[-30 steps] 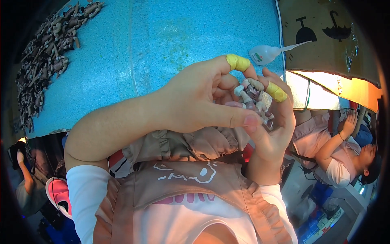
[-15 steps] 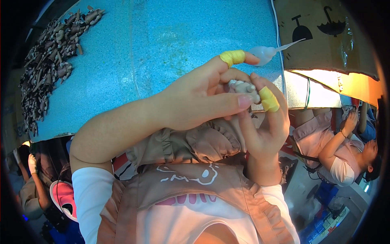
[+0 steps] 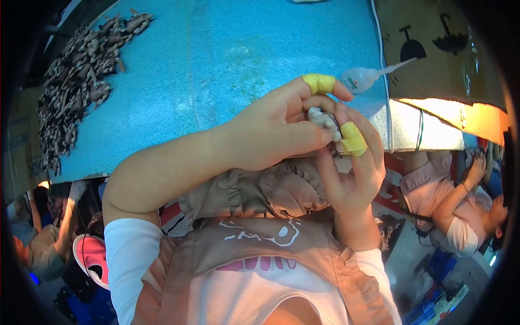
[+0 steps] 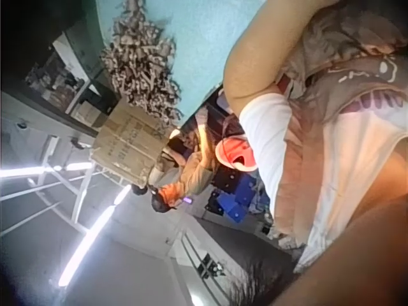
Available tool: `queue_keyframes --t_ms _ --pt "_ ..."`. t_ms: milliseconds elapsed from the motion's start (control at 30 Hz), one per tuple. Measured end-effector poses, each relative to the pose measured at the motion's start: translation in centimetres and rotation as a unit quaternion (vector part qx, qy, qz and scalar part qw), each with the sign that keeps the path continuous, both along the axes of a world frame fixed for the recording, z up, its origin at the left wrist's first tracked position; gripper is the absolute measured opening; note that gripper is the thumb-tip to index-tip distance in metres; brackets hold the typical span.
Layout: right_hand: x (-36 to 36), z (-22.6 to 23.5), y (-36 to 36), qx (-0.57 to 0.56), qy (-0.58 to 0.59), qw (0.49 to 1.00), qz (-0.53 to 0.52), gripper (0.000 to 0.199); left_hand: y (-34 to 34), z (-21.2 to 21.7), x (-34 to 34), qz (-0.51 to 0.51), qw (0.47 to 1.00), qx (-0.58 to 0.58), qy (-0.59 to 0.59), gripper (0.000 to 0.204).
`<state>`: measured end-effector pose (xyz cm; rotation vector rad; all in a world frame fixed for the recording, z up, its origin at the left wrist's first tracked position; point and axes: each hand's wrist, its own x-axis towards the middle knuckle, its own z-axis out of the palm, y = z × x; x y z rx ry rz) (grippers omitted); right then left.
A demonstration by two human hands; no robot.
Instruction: The person assembles toy figurines by attaching parts together and applying glue with a squeeze bottle by hand. Afterward, the person scoops figurines from the table into a black tray, hands it to another worker, and receives a red tray.
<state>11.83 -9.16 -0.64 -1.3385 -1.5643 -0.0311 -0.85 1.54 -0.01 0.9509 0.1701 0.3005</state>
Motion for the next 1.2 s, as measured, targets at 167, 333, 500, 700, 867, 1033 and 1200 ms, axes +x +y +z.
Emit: queue_keyframes --t_ms 167,333,500,700,867,1033,1200 --pt "-0.7 0.0 -0.6 -0.106 0.047 0.993 0.025 0.058 0.8 -0.9 0.5 0.033 0.998 0.045 0.013 0.033" --pt "0.3 -1.3 -2.2 -0.060 0.077 0.995 -0.032 0.043 2.2 -0.2 0.6 0.105 0.989 0.094 0.049 0.019" --pt "1.4 -4.3 -1.5 -0.066 0.059 0.994 -0.063 0.028 4.9 -1.0 -0.6 0.274 0.931 0.240 0.010 0.016" --pt "1.5 -4.2 -1.7 -0.037 0.060 0.996 -0.060 0.016 11.1 2.1 -7.7 0.475 0.357 0.741 0.312 0.028" --pt "1.2 -4.1 -0.9 -0.013 0.054 0.997 -0.054 0.012 13.5 0.4 -14.6 0.397 0.210 0.735 0.509 0.048" --pt "1.1 -4.4 -1.0 -0.008 0.041 0.997 -0.059 0.010 13.6 -1.0 -12.2 0.367 0.229 0.800 0.416 0.041" --pt "1.0 -4.6 -0.9 -0.030 0.080 0.996 -0.040 0.010 17.6 -1.7 -12.9 0.278 0.213 0.796 0.494 0.035"
